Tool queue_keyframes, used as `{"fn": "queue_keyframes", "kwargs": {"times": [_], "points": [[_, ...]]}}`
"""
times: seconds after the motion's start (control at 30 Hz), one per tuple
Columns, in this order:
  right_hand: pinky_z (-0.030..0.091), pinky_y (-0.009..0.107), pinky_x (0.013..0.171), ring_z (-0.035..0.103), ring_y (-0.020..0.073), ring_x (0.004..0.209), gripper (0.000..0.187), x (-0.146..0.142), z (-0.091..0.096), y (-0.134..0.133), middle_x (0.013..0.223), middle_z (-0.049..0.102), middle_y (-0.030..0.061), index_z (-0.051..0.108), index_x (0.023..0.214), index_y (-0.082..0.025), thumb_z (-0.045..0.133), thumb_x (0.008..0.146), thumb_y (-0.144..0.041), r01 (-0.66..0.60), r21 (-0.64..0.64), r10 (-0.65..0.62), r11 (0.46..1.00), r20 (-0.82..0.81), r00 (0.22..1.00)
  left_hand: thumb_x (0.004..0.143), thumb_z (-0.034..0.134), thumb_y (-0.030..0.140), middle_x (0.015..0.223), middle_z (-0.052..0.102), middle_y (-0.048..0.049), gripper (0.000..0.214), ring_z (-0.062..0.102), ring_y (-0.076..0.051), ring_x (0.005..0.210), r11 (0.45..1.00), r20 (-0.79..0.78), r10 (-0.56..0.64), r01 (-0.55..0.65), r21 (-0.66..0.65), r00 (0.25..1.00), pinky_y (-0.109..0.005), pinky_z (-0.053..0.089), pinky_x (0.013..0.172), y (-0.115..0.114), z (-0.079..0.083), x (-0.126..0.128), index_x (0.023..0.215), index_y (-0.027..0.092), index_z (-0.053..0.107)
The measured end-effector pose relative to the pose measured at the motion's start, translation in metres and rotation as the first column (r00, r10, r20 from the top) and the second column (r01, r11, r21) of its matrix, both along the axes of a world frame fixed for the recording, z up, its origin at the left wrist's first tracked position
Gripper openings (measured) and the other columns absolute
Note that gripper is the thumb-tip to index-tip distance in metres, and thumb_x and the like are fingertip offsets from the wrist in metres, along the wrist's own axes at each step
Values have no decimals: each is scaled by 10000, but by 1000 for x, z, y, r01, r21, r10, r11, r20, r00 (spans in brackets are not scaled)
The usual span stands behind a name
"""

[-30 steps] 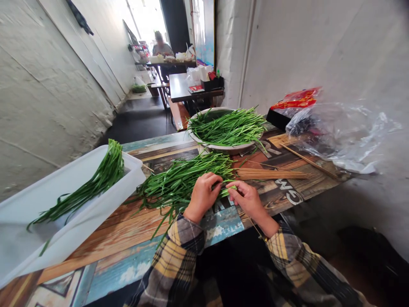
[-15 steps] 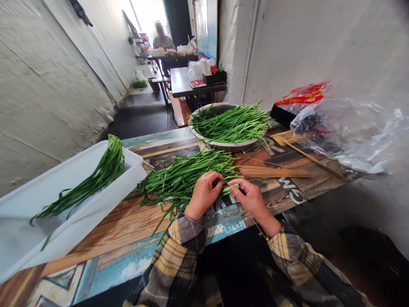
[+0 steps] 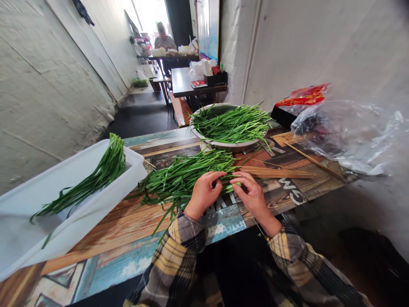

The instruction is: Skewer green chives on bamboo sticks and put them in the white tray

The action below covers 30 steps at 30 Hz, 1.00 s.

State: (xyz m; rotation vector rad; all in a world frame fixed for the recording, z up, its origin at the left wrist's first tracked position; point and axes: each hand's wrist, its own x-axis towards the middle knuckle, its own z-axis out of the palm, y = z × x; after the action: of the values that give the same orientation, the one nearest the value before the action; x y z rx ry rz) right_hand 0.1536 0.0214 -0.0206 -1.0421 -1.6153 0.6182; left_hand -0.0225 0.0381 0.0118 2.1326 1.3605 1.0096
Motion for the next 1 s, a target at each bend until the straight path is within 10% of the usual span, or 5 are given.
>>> {"fn": "queue_keyframes", "kwargs": {"times": [1.0], "points": [[479, 267, 676, 627, 163, 735, 177, -2, 3, -5, 852, 699, 33, 706, 908, -208, 592, 863, -335, -3, -193, -5, 981, -46, 999, 840, 543, 156, 768, 662, -21, 128, 594, -135, 724, 998, 65, -59, 59, 0, 996, -244, 443, 688, -2, 2, 7, 793, 165, 662]]}}
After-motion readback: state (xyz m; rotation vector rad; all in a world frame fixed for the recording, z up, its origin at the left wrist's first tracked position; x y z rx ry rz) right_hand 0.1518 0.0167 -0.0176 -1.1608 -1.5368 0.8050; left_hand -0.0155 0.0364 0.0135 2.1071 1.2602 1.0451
